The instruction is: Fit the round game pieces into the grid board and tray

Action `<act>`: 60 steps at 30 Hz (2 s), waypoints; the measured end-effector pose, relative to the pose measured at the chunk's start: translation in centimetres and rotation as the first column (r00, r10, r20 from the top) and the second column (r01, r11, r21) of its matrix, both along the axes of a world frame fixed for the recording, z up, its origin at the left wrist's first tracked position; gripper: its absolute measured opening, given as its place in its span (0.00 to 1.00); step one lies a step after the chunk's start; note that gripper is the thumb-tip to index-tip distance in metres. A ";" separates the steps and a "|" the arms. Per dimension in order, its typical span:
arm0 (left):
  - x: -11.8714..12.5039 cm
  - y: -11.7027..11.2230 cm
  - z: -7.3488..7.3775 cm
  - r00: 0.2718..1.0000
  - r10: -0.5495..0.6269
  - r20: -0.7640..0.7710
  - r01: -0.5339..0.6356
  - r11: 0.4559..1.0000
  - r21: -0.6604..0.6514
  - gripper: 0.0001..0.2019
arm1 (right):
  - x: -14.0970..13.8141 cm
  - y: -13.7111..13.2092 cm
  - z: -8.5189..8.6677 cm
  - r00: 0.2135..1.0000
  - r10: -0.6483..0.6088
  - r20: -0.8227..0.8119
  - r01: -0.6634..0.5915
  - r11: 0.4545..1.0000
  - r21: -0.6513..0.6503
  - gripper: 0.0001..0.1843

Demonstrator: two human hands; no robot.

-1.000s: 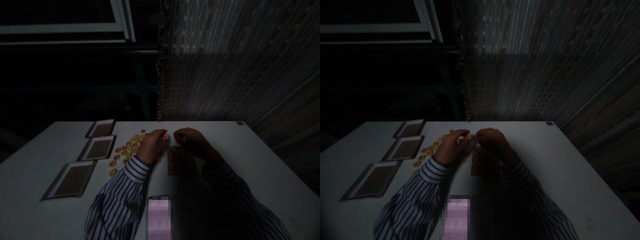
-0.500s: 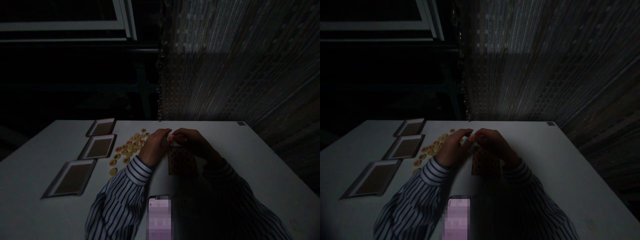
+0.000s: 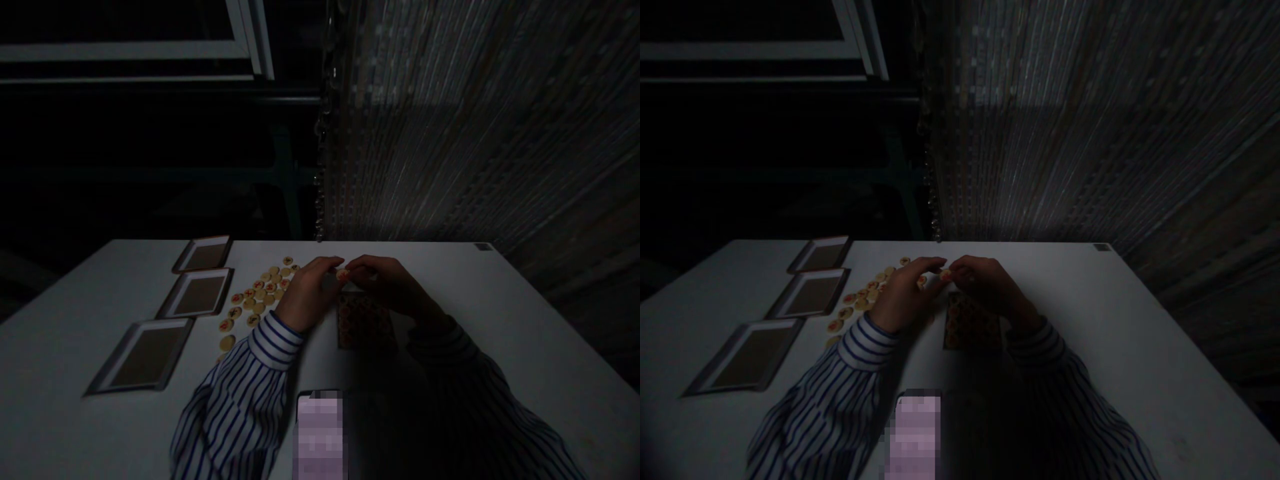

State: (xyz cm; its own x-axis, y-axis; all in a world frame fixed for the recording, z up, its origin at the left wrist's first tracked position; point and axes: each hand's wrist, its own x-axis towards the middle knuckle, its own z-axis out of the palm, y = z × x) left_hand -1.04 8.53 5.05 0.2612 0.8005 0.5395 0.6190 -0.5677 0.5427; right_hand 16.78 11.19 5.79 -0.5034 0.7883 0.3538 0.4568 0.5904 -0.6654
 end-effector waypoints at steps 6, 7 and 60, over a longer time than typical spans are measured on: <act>-0.6 0.1 0.4 0.995 0.021 0.093 -0.006 0.989 -0.151 0.12 | 0.1 0.1 -0.2 0.999 0.026 0.043 -0.029 0.997 0.071 0.10; -0.7 0.1 0.4 0.993 0.020 0.113 0.001 0.984 -0.178 0.12 | 0.1 0.1 -0.2 0.999 0.027 0.042 -0.030 0.997 0.077 0.10; -0.6 0.4 0.8 0.954 0.037 0.299 0.093 0.908 -0.408 0.11 | -0.5 -0.2 -0.2 1.000 -0.007 -0.017 0.007 0.999 0.032 0.12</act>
State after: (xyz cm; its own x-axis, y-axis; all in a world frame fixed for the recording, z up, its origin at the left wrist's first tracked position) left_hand -1.67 8.97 5.85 0.1685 0.9614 0.2174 0.3821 -0.2670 0.8847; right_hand 16.24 11.02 5.61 -0.4917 0.7797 0.3876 0.4500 0.6086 -0.6535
